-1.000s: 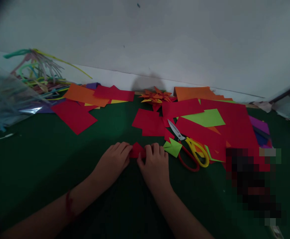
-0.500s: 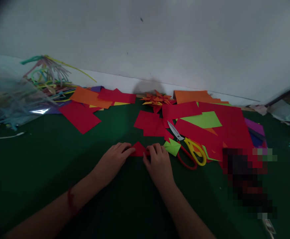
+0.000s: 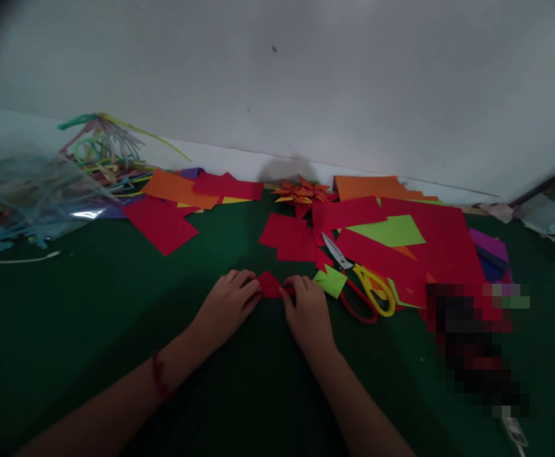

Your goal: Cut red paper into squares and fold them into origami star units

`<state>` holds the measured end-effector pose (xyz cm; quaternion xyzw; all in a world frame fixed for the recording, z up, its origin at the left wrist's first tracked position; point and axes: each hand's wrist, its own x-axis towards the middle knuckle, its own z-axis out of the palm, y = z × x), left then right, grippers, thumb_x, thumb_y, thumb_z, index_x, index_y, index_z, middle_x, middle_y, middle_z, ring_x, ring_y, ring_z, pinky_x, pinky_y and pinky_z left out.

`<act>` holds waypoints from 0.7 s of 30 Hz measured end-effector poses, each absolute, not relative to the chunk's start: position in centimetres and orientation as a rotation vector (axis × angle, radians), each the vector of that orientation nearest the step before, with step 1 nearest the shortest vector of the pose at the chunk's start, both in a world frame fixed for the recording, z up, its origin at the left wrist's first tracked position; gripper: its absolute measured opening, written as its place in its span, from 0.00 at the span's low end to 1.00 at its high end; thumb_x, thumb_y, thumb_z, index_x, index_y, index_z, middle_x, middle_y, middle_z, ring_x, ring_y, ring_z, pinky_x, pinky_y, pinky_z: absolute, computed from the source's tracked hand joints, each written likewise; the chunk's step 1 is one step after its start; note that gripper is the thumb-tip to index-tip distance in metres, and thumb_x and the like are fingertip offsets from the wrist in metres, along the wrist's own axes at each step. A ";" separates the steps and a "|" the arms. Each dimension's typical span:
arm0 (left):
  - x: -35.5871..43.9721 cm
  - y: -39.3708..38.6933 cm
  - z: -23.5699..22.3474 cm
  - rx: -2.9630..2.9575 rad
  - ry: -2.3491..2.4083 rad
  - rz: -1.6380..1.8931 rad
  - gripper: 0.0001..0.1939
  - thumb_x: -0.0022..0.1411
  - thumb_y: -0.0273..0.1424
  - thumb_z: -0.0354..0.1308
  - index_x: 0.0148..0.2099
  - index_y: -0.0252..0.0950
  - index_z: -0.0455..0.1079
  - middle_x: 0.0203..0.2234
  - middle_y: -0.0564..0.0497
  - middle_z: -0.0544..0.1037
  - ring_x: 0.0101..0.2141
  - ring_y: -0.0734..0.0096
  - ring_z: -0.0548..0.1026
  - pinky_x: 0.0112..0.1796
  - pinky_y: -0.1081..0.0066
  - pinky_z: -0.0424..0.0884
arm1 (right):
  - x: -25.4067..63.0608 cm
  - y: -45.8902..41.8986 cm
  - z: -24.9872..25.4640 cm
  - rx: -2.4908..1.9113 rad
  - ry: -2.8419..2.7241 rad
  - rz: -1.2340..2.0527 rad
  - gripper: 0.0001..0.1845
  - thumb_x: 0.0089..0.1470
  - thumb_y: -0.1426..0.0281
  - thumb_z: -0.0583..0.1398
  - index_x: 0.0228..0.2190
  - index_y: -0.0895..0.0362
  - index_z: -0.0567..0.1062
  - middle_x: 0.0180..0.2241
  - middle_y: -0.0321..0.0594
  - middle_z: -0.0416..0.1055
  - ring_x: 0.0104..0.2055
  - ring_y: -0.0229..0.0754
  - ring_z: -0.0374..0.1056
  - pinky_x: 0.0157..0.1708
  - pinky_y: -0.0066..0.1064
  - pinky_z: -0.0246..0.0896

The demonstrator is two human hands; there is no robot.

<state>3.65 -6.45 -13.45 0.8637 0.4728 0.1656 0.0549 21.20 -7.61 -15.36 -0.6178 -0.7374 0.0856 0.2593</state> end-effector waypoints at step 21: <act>3.5 -6.1 -13.7 2.603 1.435 0.433 0.08 0.57 0.21 0.49 0.38 0.37 0.63 0.37 0.49 0.67 0.37 0.65 0.65 0.37 0.66 0.64 | 22.6 -7.5 -16.1 -1.577 -2.025 0.142 0.17 0.48 0.79 0.51 0.41 0.56 0.67 0.39 0.45 0.64 0.42 0.47 0.63 0.42 0.39 0.61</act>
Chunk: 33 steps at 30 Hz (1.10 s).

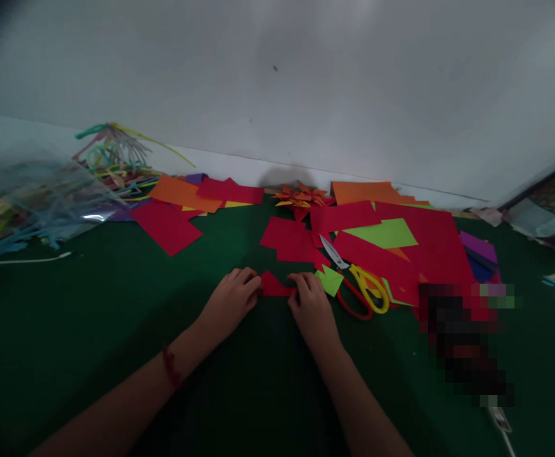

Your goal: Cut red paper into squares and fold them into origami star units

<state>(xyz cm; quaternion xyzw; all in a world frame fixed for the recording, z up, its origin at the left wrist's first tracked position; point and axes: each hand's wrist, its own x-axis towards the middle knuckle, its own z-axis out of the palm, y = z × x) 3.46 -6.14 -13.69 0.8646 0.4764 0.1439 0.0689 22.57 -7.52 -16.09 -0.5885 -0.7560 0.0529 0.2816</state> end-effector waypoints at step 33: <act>1.3 -5.7 -14.1 2.590 1.129 0.642 0.11 0.62 0.27 0.50 0.46 0.38 0.68 0.42 0.48 0.70 0.44 0.66 0.67 0.45 0.62 0.65 | 21.8 -7.1 -14.9 -1.594 -1.833 0.599 0.09 0.50 0.64 0.58 0.33 0.55 0.73 0.27 0.36 0.69 0.28 0.40 0.65 0.29 0.31 0.61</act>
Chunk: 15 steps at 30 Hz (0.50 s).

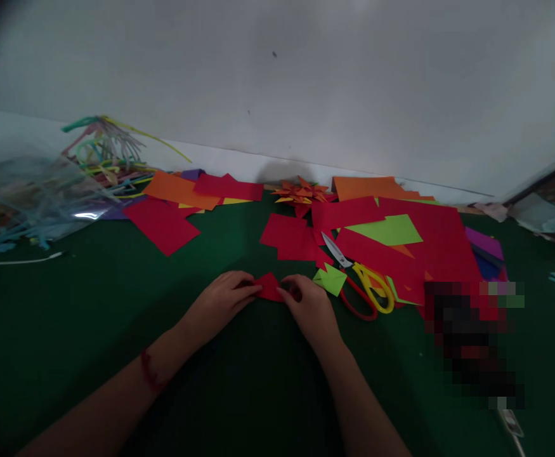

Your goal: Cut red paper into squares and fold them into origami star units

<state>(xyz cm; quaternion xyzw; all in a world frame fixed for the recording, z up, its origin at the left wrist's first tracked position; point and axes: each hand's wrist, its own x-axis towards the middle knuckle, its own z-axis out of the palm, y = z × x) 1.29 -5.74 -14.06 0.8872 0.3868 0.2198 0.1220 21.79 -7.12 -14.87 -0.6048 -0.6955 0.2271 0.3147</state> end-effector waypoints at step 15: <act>3.0 -7.4 -13.2 0.800 0.997 0.931 0.19 0.54 0.36 0.59 0.44 0.31 0.65 0.36 0.43 0.77 0.36 0.64 0.76 0.39 0.65 0.72 | 18.2 -8.7 -13.3 -1.395 -1.318 0.806 0.13 0.48 0.65 0.61 0.37 0.53 0.69 0.27 0.35 0.67 0.29 0.38 0.65 0.31 0.30 0.61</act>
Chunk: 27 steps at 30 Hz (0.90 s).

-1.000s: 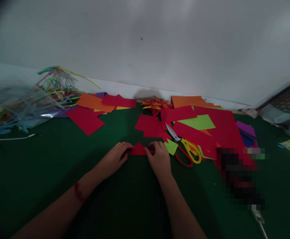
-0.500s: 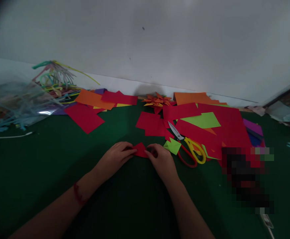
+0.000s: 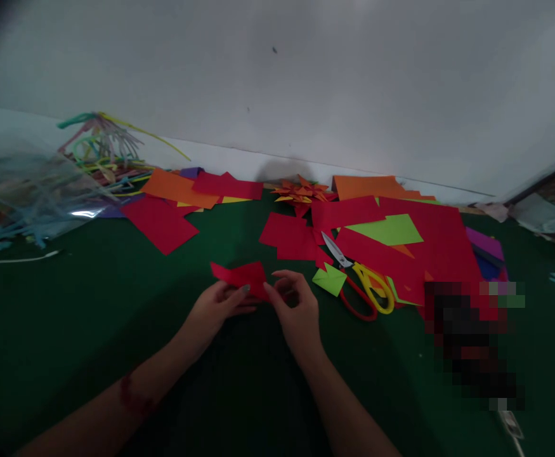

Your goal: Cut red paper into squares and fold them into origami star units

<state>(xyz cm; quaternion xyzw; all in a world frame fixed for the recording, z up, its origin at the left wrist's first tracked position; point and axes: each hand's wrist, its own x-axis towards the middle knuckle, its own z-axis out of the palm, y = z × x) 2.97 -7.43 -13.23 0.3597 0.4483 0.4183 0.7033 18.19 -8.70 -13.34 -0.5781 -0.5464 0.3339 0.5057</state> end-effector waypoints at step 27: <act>2.8 -8.0 -12.4 1.142 0.989 0.830 0.12 0.60 0.37 0.50 0.33 0.33 0.68 0.26 0.52 0.72 0.27 0.73 0.72 0.30 0.72 0.70 | 19.3 -8.4 -13.3 -1.266 -1.383 1.371 0.10 0.49 0.62 0.59 0.26 0.56 0.70 0.23 0.32 0.66 0.25 0.35 0.62 0.25 0.26 0.57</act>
